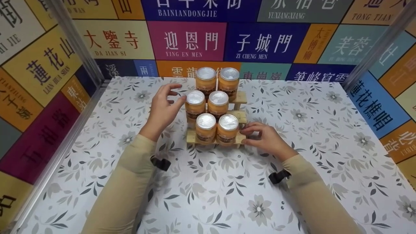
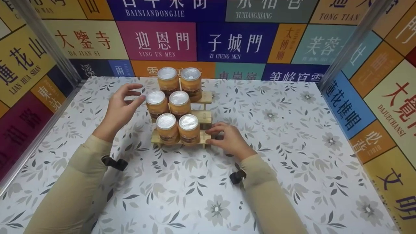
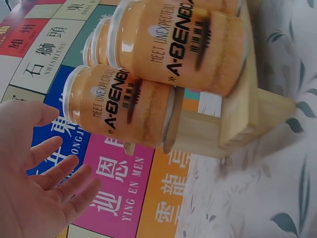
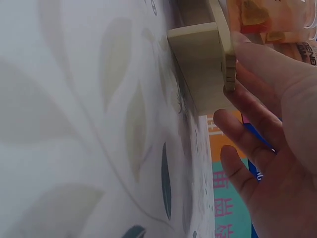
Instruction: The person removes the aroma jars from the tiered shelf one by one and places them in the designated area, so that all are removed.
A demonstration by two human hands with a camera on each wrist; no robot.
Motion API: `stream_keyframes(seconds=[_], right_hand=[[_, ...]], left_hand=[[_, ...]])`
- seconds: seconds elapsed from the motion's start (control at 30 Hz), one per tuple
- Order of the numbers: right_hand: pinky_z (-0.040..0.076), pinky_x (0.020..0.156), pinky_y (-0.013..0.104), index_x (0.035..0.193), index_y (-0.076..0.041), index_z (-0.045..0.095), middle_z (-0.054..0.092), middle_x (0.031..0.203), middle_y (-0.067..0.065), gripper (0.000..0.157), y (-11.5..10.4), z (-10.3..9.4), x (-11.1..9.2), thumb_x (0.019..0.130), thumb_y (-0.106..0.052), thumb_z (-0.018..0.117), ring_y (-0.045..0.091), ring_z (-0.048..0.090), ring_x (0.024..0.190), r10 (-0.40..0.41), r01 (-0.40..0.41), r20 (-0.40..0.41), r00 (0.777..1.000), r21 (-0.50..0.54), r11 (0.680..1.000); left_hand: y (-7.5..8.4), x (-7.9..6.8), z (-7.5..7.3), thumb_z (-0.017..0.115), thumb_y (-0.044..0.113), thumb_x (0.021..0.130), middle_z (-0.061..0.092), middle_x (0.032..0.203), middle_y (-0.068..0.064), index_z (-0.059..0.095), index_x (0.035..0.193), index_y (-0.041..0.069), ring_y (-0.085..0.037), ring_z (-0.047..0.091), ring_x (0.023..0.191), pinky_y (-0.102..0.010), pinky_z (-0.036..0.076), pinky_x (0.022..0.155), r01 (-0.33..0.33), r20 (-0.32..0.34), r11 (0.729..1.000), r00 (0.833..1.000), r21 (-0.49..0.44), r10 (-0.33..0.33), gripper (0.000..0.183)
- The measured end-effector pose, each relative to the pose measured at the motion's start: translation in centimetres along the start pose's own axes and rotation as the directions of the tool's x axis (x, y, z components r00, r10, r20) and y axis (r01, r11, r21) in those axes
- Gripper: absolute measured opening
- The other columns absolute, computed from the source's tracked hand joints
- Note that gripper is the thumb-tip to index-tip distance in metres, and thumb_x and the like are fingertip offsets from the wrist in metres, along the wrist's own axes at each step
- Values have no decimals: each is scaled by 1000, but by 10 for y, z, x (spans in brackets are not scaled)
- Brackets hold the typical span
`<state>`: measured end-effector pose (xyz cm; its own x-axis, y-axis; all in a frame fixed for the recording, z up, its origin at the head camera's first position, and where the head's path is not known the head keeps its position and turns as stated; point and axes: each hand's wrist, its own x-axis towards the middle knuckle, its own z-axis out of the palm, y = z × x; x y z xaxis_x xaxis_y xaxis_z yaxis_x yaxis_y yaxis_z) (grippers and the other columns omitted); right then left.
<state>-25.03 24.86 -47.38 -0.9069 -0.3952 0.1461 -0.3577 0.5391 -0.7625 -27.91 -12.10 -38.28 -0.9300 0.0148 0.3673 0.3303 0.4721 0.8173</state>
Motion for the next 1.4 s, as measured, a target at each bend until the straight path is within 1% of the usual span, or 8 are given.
stream_keyframes(seconds=[0.13,0.33,0.43,0.53,0.77,0.9,1.13,1.4], right_hand=[[55,94,49,117,-13,78,69,129,8,34,-2,-2,0,85,-20,86,27,60,124,11,-11,16,1000,-11,1000],[54,100,49,116,-13,78,70,128,5,33,-6,-4,-1,85,-20,86,26,61,125,36,-35,30,999,-17,999],[52,104,50,116,-13,78,71,126,6,33,-7,-3,2,85,-20,86,27,61,125,19,-18,30,999,-5,1000],[50,108,51,115,-12,79,72,125,7,32,-6,-1,3,84,-19,87,28,62,125,5,-6,27,1000,15,1000],[49,110,53,114,-11,79,71,125,9,31,-4,1,1,85,-17,86,30,61,125,18,-18,25,1000,21,1000],[50,109,53,114,-9,79,71,124,10,32,-5,-1,2,84,-15,86,30,62,123,-7,7,12,1000,26,1000],[50,109,51,113,-10,79,71,124,9,31,-4,1,1,84,-16,87,29,62,123,-1,0,24,1000,37,999],[53,106,52,114,-11,78,70,127,9,32,-4,-3,0,84,-16,87,30,61,125,40,-41,23,999,34,999]], left_hand=[[5,14,6,72,27,96,61,137,-7,62,136,12,-23,61,120,-40,53,98,-5,37,999,999,-39,7,44],[11,33,13,76,33,93,61,140,-7,60,139,11,-24,58,126,-42,51,106,34,131,996,991,-88,-22,53],[13,41,14,77,35,92,60,142,-7,58,141,12,-26,57,128,-42,51,107,54,165,995,986,-82,-40,57],[13,47,17,77,36,92,59,143,-6,56,143,14,-26,56,128,-41,52,104,72,189,995,980,-68,-58,59],[17,61,26,80,32,90,60,140,-5,55,144,13,-23,58,126,-37,52,104,104,217,990,973,-100,-81,62],[20,68,31,82,31,88,61,138,-7,56,142,12,-23,59,124,-36,51,104,109,226,987,971,-119,-80,63],[21,71,35,83,30,87,61,135,-8,59,138,11,-21,59,120,-35,52,100,128,225,982,970,-139,-95,60],[25,72,42,82,23,87,62,133,-8,60,135,10,-22,60,117,-32,53,97,170,196,959,972,-227,-126,55]])
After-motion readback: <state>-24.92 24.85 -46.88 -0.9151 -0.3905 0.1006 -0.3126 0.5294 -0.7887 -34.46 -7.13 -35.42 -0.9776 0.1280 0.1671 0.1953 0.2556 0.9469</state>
